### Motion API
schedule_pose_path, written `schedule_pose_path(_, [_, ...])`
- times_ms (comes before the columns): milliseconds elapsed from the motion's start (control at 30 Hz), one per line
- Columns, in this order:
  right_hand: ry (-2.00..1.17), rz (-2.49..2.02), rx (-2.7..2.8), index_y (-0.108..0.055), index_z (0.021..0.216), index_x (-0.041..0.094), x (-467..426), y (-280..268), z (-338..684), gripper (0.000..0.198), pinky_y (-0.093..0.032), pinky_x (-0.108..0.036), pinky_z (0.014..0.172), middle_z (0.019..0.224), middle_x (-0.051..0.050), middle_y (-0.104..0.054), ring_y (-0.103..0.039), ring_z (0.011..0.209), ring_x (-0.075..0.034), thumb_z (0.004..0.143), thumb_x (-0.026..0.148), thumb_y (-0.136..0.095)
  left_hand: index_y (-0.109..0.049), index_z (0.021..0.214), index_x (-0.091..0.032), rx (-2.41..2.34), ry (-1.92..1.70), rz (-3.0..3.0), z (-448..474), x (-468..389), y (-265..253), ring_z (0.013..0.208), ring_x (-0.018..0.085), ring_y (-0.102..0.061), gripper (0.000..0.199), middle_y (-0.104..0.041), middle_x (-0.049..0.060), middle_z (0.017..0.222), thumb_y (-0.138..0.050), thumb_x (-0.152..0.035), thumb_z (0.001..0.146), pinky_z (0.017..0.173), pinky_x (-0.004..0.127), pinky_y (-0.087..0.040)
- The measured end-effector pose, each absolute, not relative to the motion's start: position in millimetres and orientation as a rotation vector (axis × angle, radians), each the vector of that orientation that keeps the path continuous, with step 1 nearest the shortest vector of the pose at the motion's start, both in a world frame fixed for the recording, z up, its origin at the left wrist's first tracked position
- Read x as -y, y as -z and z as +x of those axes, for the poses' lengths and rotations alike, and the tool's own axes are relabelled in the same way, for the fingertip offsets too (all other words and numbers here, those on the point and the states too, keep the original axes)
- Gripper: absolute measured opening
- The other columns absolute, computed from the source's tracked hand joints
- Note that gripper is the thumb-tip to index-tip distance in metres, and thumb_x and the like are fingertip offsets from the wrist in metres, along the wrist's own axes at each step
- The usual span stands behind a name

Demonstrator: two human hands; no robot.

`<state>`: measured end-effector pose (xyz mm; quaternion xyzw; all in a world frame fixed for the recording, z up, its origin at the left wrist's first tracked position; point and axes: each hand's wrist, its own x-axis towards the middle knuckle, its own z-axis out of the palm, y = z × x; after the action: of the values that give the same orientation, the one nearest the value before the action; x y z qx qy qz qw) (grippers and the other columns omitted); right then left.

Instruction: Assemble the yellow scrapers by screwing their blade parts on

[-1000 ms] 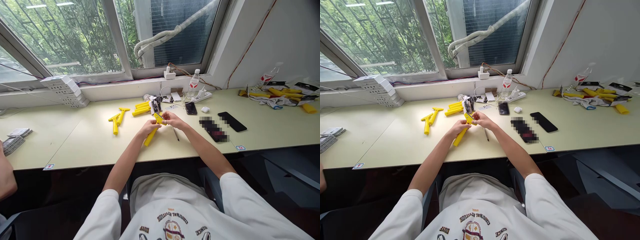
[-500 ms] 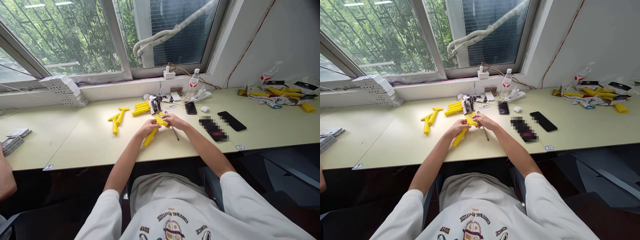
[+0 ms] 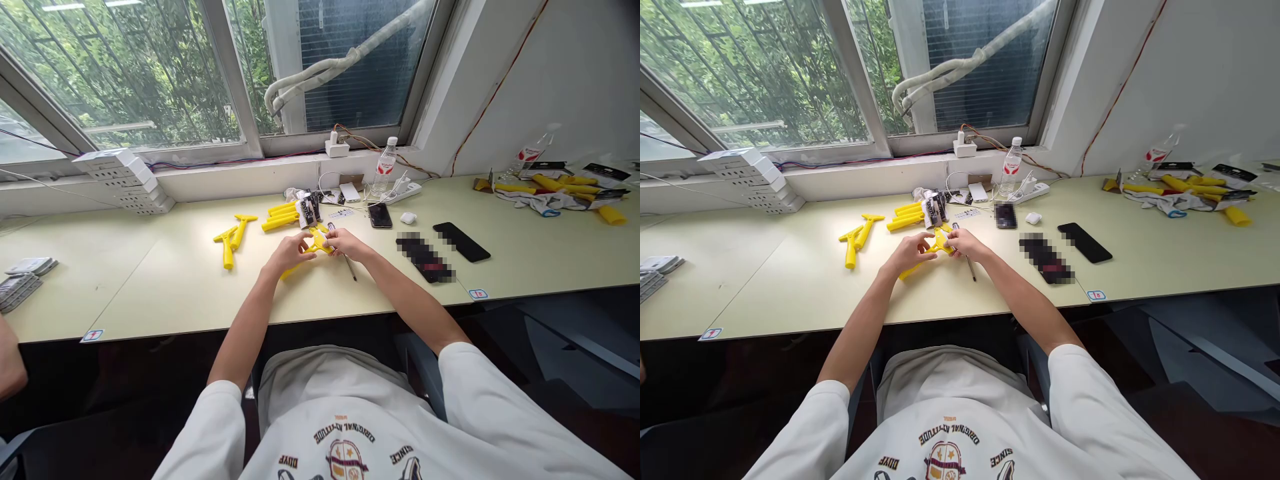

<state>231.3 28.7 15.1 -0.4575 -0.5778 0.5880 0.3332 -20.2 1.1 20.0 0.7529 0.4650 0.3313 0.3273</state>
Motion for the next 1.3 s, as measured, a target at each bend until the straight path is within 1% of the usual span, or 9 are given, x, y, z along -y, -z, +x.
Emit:
schedule_pose_path(233, [-1.458, -1.335, 1.431, -0.075, 0.08, 0.015, -29.2, -11.9, 223.8, 0.011, -0.049, -0.021, 0.045, 0.077, -0.007, -0.077, -0.071, 0.06, -0.015, 0.085, 0.016, -0.085, -0.085, 0.129, -0.029, -1.187, -0.823, 2.174, -33.4, -7.7, -15.2, 0.091, 0.025, -0.078, 0.044, -0.084, 0.006, 0.099, -0.093, -0.035, 0.086, 0.091, 0.036, -0.063])
schedule_pose_path(400, [-1.471, -1.358, 1.433, -0.076, 0.081, 0.013, -26.5, -14.7, 223.4, 0.012, -0.051, -0.02, 0.045, 0.073, -0.007, -0.078, -0.069, 0.057, -0.013, 0.091, 0.009, -0.076, -0.081, 0.14, -0.029, -1.281, -0.768, 2.345, -27.5, -8.8, -10.5, 0.114, 0.031, -0.082, 0.047, -0.087, 0.009, 0.124, -0.081, -0.026, 0.093, 0.106, 0.042, -0.063])
schedule_pose_path(600, [-1.489, -1.369, 1.391, -0.074, 0.083, 0.014, -33.3, -7.5, 224.2, 0.016, -0.046, -0.02, 0.04, 0.074, -0.007, -0.078, -0.07, 0.056, -0.013, 0.099, 0.011, -0.075, -0.082, 0.139, -0.032, -1.319, -0.752, 2.419, -5.5, -2.2, -1.8, 0.125, 0.034, -0.08, 0.045, -0.083, 0.01, 0.142, -0.075, -0.02, 0.097, 0.11, 0.044, -0.062])
schedule_pose_path(733, [-1.534, -1.36, 1.337, -0.071, 0.087, 0.015, -36.7, -5.9, 225.0, 0.018, -0.045, -0.02, 0.041, 0.071, -0.005, -0.074, -0.068, 0.054, -0.012, 0.105, 0.018, -0.075, -0.083, 0.136, -0.033, -1.301, -0.807, 2.465, -0.6, -1.9, 3.7, 0.128, 0.033, -0.078, 0.04, -0.071, 0.009, 0.16, -0.076, -0.022, 0.098, 0.11, 0.043, -0.062])
schedule_pose_path(900, [-1.58, -1.329, 1.291, -0.068, 0.087, 0.017, -33.4, -8.8, 225.3, 0.023, -0.041, -0.02, 0.04, 0.067, -0.001, -0.066, -0.069, 0.056, -0.013, 0.106, 0.024, -0.078, -0.085, 0.129, -0.033, -1.23, -0.846, 2.456, -0.7, -4.9, 7.6, 0.123, 0.031, -0.079, 0.03, -0.076, 0.01, 0.147, -0.078, -0.029, 0.101, 0.104, 0.039, -0.062])
schedule_pose_path(1033, [-1.62, -1.325, 1.287, -0.07, 0.089, 0.016, -30.9, -10.7, 223.3, 0.024, -0.044, -0.021, 0.043, 0.067, -0.003, -0.067, -0.073, 0.061, -0.016, 0.108, 0.029, -0.075, -0.088, 0.121, -0.033, -1.224, -0.871, 2.482, -1.8, -5.1, 7.1, 0.119, 0.03, -0.08, 0.02, -0.079, 0.01, 0.142, -0.078, -0.035, 0.104, 0.099, 0.037, -0.062])
schedule_pose_path(1133, [-1.635, -1.303, 1.292, -0.07, 0.087, 0.016, -35.7, -11.4, 226.7, 0.03, -0.045, -0.023, 0.045, 0.069, -0.006, -0.071, -0.067, 0.057, -0.015, 0.109, 0.036, -0.072, -0.088, 0.119, -0.033, -1.215, -0.915, 2.495, -3.6, -3.8, 5.4, 0.114, 0.029, -0.082, 0.019, -0.082, 0.01, 0.137, -0.073, -0.038, 0.107, 0.095, 0.037, -0.062])
schedule_pose_path(1233, [-1.391, -1.361, 1.346, -0.072, 0.089, 0.017, -49.3, -7.0, 240.7, 0.032, -0.042, -0.026, 0.047, 0.073, -0.008, -0.075, -0.059, 0.052, -0.014, 0.111, 0.04, -0.062, -0.087, 0.119, -0.032, -1.179, -1.081, 2.409, -3.4, -1.5, 2.7, 0.114, 0.029, -0.082, 0.023, -0.083, 0.011, 0.135, -0.072, -0.046, 0.109, 0.094, 0.037, -0.063])
schedule_pose_path(1300, [-0.958, -1.457, 1.404, -0.075, 0.094, 0.02, -62.1, 0.9, 255.1, 0.024, -0.052, -0.029, 0.058, 0.079, -0.008, -0.079, -0.065, 0.061, -0.018, 0.108, 0.031, -0.059, -0.086, 0.118, -0.03, -1.128, -1.27, 2.272, -1.0, 0.0, -0.6, 0.116, 0.029, -0.082, 0.027, -0.083, 0.012, 0.132, -0.074, -0.053, 0.107, 0.094, 0.038, -0.065])
